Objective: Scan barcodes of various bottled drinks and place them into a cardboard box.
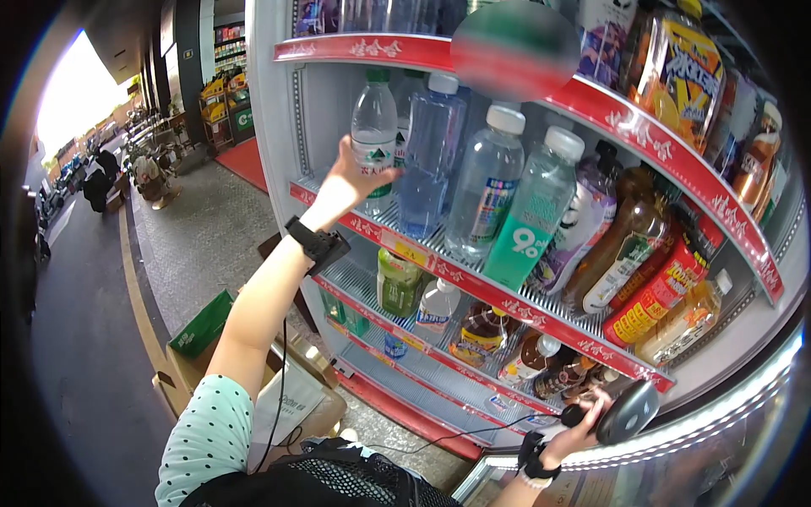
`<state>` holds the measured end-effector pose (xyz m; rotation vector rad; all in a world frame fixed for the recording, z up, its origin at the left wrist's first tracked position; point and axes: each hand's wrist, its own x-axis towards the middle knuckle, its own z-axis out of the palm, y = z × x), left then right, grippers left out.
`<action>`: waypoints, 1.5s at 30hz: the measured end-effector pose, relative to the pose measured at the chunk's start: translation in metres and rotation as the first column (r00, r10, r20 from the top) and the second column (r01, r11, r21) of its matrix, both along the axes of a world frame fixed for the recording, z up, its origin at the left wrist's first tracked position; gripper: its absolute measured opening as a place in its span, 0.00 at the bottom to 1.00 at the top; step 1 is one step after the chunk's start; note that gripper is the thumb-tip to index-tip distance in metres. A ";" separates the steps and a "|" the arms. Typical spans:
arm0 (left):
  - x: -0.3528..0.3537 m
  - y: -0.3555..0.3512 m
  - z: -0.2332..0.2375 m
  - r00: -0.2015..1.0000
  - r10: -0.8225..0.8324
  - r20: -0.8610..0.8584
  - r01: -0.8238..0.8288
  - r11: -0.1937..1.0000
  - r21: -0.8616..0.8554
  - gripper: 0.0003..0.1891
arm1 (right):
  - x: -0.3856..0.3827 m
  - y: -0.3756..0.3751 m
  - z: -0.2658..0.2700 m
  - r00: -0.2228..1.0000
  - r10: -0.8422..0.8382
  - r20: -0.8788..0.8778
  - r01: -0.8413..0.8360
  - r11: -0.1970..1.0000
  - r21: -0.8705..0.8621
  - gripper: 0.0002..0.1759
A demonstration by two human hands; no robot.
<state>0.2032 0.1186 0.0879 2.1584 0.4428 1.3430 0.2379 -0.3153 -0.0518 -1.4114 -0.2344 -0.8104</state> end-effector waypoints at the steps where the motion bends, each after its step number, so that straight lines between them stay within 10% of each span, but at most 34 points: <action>1: 0.002 0.006 -0.001 0.999 0.010 -0.049 -0.014 0.997 -0.082 0.35 | -0.012 0.007 0.003 1.000 -0.003 0.004 0.003 1.000 0.006 0.12; 9: -0.030 0.006 -0.013 0.940 -0.149 0.306 0.212 0.959 -0.186 0.32 | -0.057 0.040 -0.001 0.994 0.002 0.107 0.004 0.998 -0.055 0.18; 12: -0.055 0.002 -0.018 0.533 -0.485 0.693 0.725 0.685 -0.079 0.20 | -0.067 0.064 0.002 0.997 0.022 0.080 -0.022 1.000 0.001 0.20; 13: -0.069 0.013 -0.022 0.694 -0.459 0.555 0.616 0.777 -0.127 0.20 | -0.070 0.075 0.006 0.994 0.052 0.091 -0.052 0.999 -0.006 0.20; 16: -0.116 -0.001 -0.008 0.446 -0.466 0.764 0.805 0.582 -0.115 0.37 | -0.076 0.098 0.002 0.983 0.181 0.040 -0.176 0.977 -0.119 0.21; 20: -0.164 0.002 -0.045 0.418 -0.403 0.814 0.866 0.448 -0.222 0.44 | -0.095 0.146 0.001 0.888 0.432 -0.159 -0.435 0.900 0.015 0.16; 23: -0.188 0.000 -0.083 0.460 -0.178 0.870 0.826 0.445 -0.346 0.43 | -0.097 0.166 -0.010 0.603 0.716 -0.351 -0.785 0.612 -0.099 0.14; 26: -0.206 0.008 -0.122 0.580 -0.067 0.812 0.769 0.373 -0.519 0.39 | -0.115 0.198 -0.004 0.089 0.820 -0.565 -0.941 0.255 0.222 0.22; 32: -0.238 0.029 -0.174 0.527 -0.018 0.850 0.850 0.025 -0.526 0.41 | -0.139 0.244 -0.009 -0.264 0.765 -0.588 -0.965 -0.209 0.161 0.29; 36: -0.249 0.031 -0.188 0.482 -0.124 0.867 0.867 -0.074 -0.492 0.43 | -0.140 0.257 -0.028 -0.398 0.673 -0.624 -0.916 -0.247 0.317 0.32; 41: -0.247 0.027 -0.196 0.636 -0.215 0.741 0.771 0.132 -0.623 0.48 | -0.143 0.280 -0.013 -0.639 0.631 -0.440 -0.746 -0.372 0.552 0.11; 45: -0.240 0.020 -0.205 0.684 -0.180 0.707 0.725 0.274 -0.632 0.46 | -0.153 0.294 -0.019 -0.688 0.620 -0.378 -0.616 -0.224 0.755 0.22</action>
